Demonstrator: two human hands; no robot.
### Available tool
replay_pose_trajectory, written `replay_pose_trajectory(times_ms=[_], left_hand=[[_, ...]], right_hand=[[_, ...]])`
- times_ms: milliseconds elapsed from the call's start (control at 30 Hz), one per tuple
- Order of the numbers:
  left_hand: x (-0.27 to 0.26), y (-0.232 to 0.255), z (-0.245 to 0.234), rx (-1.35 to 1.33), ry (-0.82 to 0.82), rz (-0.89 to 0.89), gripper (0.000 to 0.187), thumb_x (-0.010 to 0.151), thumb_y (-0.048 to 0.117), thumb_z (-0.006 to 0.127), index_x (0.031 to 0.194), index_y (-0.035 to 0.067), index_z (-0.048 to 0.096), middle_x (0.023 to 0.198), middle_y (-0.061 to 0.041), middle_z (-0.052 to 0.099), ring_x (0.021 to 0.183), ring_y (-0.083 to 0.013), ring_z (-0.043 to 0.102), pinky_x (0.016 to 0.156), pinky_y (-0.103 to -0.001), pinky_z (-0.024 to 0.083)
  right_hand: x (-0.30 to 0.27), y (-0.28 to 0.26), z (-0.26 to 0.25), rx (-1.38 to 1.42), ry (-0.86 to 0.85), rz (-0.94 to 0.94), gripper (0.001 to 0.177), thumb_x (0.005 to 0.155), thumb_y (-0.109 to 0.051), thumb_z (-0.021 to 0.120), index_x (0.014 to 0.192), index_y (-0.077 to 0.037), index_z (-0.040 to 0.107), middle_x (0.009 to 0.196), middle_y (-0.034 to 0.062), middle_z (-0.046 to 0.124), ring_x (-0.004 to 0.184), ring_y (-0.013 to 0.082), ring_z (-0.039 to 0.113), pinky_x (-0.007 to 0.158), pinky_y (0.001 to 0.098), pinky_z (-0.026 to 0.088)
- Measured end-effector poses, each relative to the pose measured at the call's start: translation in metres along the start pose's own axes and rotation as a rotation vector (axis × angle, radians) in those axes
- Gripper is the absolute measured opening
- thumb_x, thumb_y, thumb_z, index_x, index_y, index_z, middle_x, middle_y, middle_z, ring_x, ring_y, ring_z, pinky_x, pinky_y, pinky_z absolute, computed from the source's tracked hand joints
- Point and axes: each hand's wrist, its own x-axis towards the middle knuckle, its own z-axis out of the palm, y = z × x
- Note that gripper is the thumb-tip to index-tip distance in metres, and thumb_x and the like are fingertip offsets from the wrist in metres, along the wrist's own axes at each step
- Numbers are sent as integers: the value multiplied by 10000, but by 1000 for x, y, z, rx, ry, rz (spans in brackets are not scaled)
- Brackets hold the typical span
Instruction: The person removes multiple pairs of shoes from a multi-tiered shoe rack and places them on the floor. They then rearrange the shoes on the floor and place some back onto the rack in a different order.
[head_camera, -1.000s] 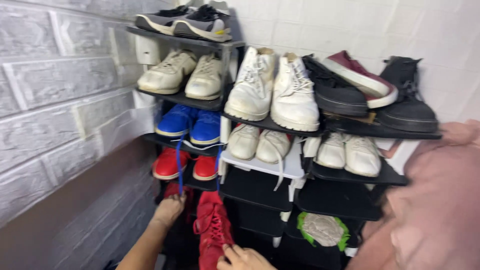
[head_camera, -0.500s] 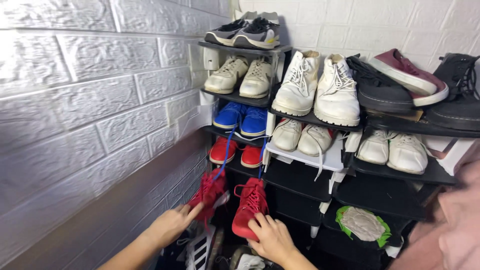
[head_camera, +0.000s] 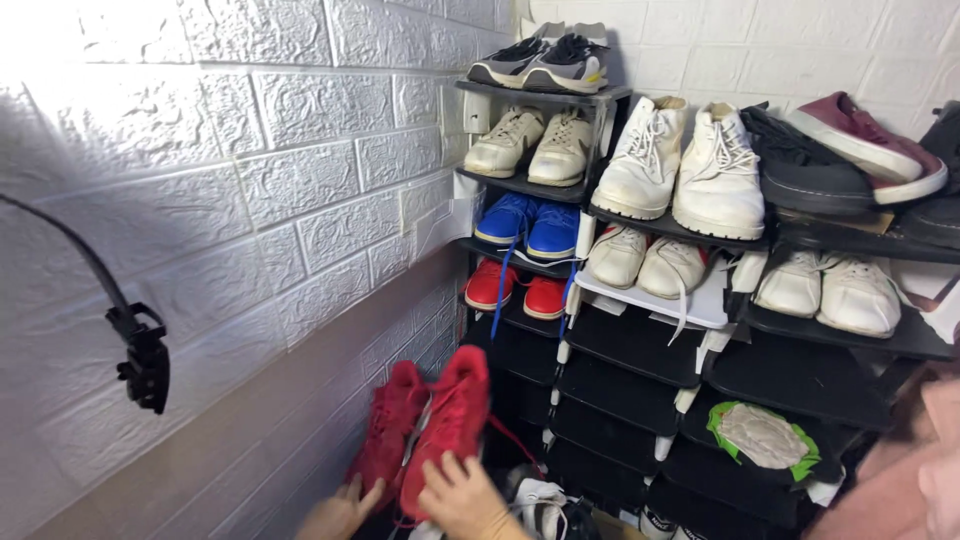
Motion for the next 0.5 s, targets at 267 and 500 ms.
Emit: replay_pose_trajectory(times_ms=[267,500], left_hand=[[5,21,-12,-414,80,-173,741,879,48,572,1546,283,349,1252,-241,570,1133,-422,639,925,-489,569],[13,14,-47,-529,-42,-288,605,912,150,590,1465,357,460,1240,-188,600,1128,-383,637,945,-465,565]], right_hand=[[-12,-42,60,222,-392,225,452,904,-212,633,1355,-219,613,1684,243,183,1482,505,267,1000,767,345],[7,-32,10,237,-533,161,684,927,-169,604,1544,-419,445,1704,211,137,1480,580,178,1033,782,315]])
